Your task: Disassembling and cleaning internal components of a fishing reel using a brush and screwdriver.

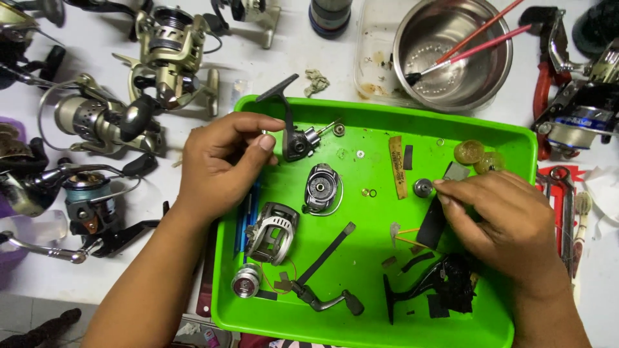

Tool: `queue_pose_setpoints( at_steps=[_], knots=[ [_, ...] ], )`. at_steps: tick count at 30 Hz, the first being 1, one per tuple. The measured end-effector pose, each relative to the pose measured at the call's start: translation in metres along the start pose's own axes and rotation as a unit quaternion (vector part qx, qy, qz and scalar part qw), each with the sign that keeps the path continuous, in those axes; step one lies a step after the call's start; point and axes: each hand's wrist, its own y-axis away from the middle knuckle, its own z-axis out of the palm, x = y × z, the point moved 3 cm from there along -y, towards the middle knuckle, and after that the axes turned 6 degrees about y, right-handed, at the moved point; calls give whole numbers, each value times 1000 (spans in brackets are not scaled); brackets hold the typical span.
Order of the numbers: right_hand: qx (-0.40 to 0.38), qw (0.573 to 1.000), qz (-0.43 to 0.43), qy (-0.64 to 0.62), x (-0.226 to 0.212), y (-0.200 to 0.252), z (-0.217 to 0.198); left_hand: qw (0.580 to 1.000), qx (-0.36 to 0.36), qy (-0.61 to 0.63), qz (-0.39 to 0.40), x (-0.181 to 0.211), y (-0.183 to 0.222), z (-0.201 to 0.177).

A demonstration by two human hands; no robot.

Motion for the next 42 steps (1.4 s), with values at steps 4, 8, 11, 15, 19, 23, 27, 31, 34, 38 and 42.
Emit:
queue_pose_setpoints(
  at_steps=[4, 8, 11, 15, 19, 23, 27, 31, 34, 38, 42],
  knots=[
    [9, 1000, 30, -3, 3, 6, -5, 1000, -1, 0, 3, -1, -1, 1],
    [41, 995, 88, -36, 4, 6, -13, 1000, -3, -6, 20, 0, -2, 2],
    [53, 994, 94, -31, 8, 10, -10, 1000, -2, -9, 13, 0, 0, 3],
    [49, 993, 97, -39, 9, 9, -8, 999, -6, -34, 18, 2, -1, 4],
    [56, 994, 86, -36, 11, 8, -7, 999, -5, -42, 24, 3, -1, 2],
    [53, 995, 76, -22, 10, 5, -6, 998, -13, -51, 25, 2, -2, 2],
    [63, 996, 59, -27, 4, 0, -9, 998, -11, -60, 26, 1, -1, 2],
    [79, 995, 52, -11, 9, 5, -7, 997, -12, -68, 31, 2, -2, 2],
    [76, 996, 56, -2, 8, 6, -8, 996, -17, -77, 41, 3, -1, 2],
    [59, 997, 56, -5, 8, 6, -6, 995, -16, -89, 45, 3, 0, 2],
    [49, 997, 64, -2, 10, 7, -3, 995, -24, -80, 58, 2, 0, 2]
  ],
)
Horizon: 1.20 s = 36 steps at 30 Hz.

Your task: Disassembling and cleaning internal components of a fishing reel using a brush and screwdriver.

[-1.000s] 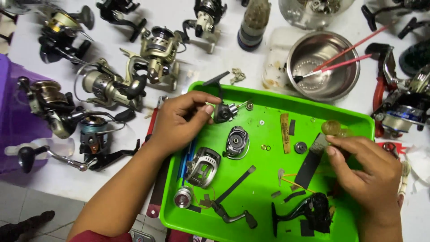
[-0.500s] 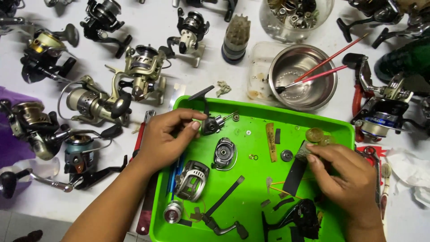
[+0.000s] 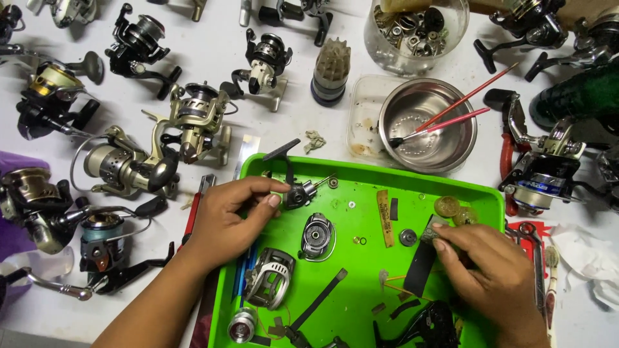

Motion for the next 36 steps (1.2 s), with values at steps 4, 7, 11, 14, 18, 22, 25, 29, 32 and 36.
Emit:
queue_pose_setpoints(
  at_steps=[4, 7, 11, 14, 18, 22, 25, 29, 32, 36],
  knots=[
    [-4, 1000, -4, -5, 4, 2, 2, 1000, -4, -7, -8, 0, 1, -2],
    [-8, 1000, 4, -5, 6, 3, 3, 1000, -4, -13, -22, 0, 1, -2],
    [-4, 1000, 3, -15, 4, 2, 2, 1000, -4, -17, -19, 1, 1, -3],
    [-5, 1000, 7, -9, 4, 3, 2, 1000, -3, -21, -13, 2, 1, -2],
    [4, 1000, 4, -2, 5, 5, 1, 1000, -4, -26, 3, 3, 0, -1],
    [9, 1000, -5, 5, 4, 4, 0, 1000, -4, -24, 17, 3, -1, -1],
    [13, 1000, -2, 1, 4, 4, 1, 999, -7, -24, 23, 4, -1, -1],
    [12, 1000, -1, 3, 6, 5, 1, 999, -15, -40, 23, 4, -1, 0],
    [12, 1000, -6, 0, 3, 2, -1, 999, -15, -44, 23, 3, -1, 0],
    [26, 1000, -14, -8, 2, 1, 0, 999, -14, -34, 11, 2, -2, 1]
  ],
)
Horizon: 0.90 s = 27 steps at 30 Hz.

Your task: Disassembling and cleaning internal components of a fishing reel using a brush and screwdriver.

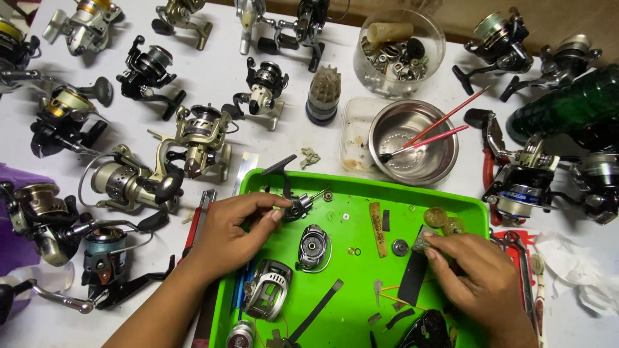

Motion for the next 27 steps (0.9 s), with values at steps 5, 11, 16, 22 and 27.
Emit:
queue_pose_setpoints(
  at_steps=[5, 11, 16, 22, 27],
  knots=[
    [-3, 1000, 2, -4, 5, 3, 2, 1000, -3, -1, 5, 1, 0, 1],
    [1, 1000, 3, 3, 7, 2, 3, 1000, -4, -3, 12, 2, -1, -1],
    [1, 1000, -8, 5, 6, 4, 4, 1000, -8, 1, 5, 3, 1, 0],
    [6, 1000, -3, 3, 4, 1, 1, 1000, -2, -13, 24, 6, -1, 0],
    [7, 1000, -22, -3, 1, -1, 0, 1000, -7, -18, 16, 3, 0, 0]
  ],
)
